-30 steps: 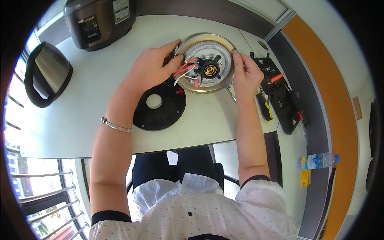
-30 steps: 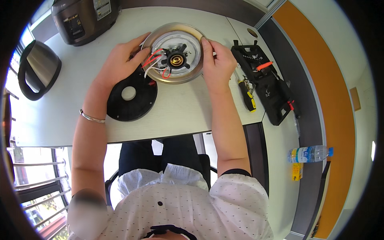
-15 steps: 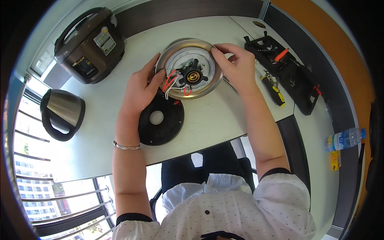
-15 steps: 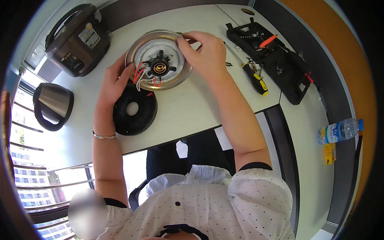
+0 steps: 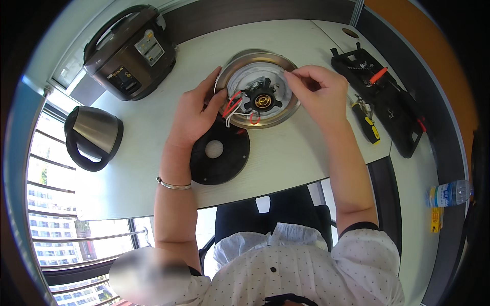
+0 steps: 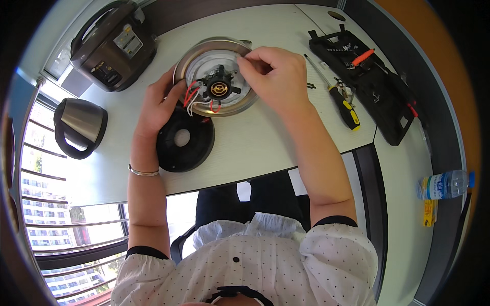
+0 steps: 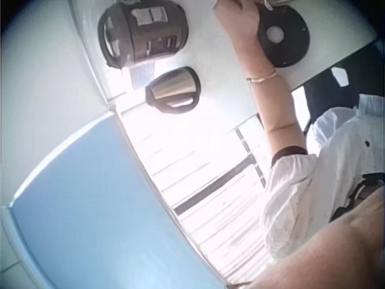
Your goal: The person disassembles a small appliance, likely a rice cooker, by removing screws and detaching internal components. They use a screwdriver to loosen fasteners and manipulate wires and a heating element within the base.
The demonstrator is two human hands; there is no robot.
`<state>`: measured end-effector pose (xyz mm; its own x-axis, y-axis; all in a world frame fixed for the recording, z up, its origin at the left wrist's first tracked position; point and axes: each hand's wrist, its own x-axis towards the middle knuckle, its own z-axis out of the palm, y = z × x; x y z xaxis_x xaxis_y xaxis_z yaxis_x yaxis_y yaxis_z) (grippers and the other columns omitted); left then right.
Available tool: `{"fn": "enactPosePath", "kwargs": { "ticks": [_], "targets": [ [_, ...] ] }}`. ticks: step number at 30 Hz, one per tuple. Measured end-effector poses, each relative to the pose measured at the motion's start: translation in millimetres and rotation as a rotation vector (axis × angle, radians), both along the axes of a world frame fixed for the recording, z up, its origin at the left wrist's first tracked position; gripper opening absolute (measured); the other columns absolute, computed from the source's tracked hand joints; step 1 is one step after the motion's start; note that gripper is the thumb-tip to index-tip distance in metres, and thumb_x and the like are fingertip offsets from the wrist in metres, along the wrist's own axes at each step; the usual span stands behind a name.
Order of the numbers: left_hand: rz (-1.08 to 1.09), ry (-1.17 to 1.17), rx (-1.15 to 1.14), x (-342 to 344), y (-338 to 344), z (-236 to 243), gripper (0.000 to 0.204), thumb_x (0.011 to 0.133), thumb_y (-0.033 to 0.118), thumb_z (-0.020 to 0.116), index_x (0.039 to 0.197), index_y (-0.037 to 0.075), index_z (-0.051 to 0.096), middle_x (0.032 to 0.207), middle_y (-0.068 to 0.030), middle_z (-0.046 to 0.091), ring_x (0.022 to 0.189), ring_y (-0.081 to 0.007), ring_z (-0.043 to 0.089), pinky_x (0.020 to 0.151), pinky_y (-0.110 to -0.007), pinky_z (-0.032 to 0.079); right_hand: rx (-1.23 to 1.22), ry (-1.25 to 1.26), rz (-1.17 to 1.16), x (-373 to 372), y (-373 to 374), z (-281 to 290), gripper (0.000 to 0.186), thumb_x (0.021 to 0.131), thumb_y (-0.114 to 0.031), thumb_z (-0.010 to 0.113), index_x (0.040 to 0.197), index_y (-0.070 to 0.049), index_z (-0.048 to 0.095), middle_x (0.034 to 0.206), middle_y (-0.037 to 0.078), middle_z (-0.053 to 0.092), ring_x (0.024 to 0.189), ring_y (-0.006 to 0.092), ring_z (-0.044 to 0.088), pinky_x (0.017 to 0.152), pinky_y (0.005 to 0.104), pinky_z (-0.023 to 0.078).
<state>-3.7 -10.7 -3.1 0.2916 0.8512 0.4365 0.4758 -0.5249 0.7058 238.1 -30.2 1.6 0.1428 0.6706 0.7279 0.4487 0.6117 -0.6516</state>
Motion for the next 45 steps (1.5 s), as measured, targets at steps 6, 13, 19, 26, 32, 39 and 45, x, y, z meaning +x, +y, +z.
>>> {"fn": "enactPosePath", "kwargs": {
  "ticks": [6,13,19,26,32,39,45],
  "targets": [
    [0.002,-0.012,0.007,1,-1,1,0.048,0.088,0.017,0.059,0.132,0.002,0.05,0.073,-0.0164,0.063,0.062,-0.0186,0.059,0.065,-0.029,0.047,-0.079,-0.101,0.034,3,-4,1,0.011,0.072,-0.013,0.074,0.075,-0.002,0.07,0.056,0.005,0.059,0.048,0.0127,0.053,0.048,0.0262,0.041],
    [0.001,-0.012,0.011,-1,2,-2,0.048,0.087,0.018,0.06,0.131,0.0,0.05,0.068,-0.0169,0.06,0.059,-0.0203,0.056,0.062,-0.031,0.046,-0.038,-0.279,0.034,6,-4,0,0.008,0.07,-0.011,0.072,0.077,-0.006,0.071,0.064,0.006,0.064,0.053,0.0185,0.059,0.051,0.0288,0.045],
    [0.018,-0.012,0.03,0,0,-2,0.048,0.087,0.02,0.059,0.13,0.0,0.051,0.069,-0.019,0.061,0.06,-0.0264,0.059,0.062,-0.033,0.046,0.044,-0.426,-0.028,4,-6,2,0.01,0.071,-0.01,0.071,0.08,-0.008,0.071,0.065,0.005,0.064,0.056,0.0207,0.06,0.054,0.0304,0.046],
    [0.052,0.039,0.012,4,-7,5,0.048,0.086,0.022,0.06,0.129,0.002,0.052,0.07,-0.0192,0.062,0.063,-0.0332,0.06,0.061,-0.037,0.046,-0.018,-0.47,-0.04,3,-10,5,0.012,0.07,-0.011,0.072,0.081,-0.007,0.071,0.065,0.006,0.064,0.056,0.0195,0.06,0.053,0.0305,0.046],
    [0.065,0.096,0.007,4,-9,8,0.049,0.086,0.026,0.06,0.129,0.003,0.052,0.069,-0.0185,0.062,0.065,-0.0362,0.06,0.062,-0.041,0.046,0.019,-0.507,-0.041,5,-9,3,0.015,0.071,-0.007,0.073,0.086,-0.006,0.07,0.066,0.006,0.063,0.056,0.0163,0.059,0.053,0.0279,0.046],
    [0.069,0.128,0.042,4,-9,7,0.049,0.086,0.027,0.059,0.128,0.003,0.052,0.068,-0.0191,0.062,0.067,-0.0376,0.06,0.063,-0.043,0.046,-0.038,-0.292,0.05,1,-16,9,0.016,0.078,0.003,0.067,0.093,0.0,0.07,0.071,0.002,0.064,0.058,0.004,0.053,0.052,0.019,0.041],
    [0.065,0.127,0.084,6,-13,7,0.049,0.088,0.019,0.058,0.132,0.001,0.048,0.074,-0.022,0.06,0.063,-0.0354,0.057,0.062,-0.036,0.046,0.078,-0.363,0.075,-12,-21,16,0.02,0.075,0.001,0.063,0.093,-0.004,0.071,0.059,0.002,0.057,0.049,0.0101,0.051,0.048,0.0219,0.04]
  ]
}}
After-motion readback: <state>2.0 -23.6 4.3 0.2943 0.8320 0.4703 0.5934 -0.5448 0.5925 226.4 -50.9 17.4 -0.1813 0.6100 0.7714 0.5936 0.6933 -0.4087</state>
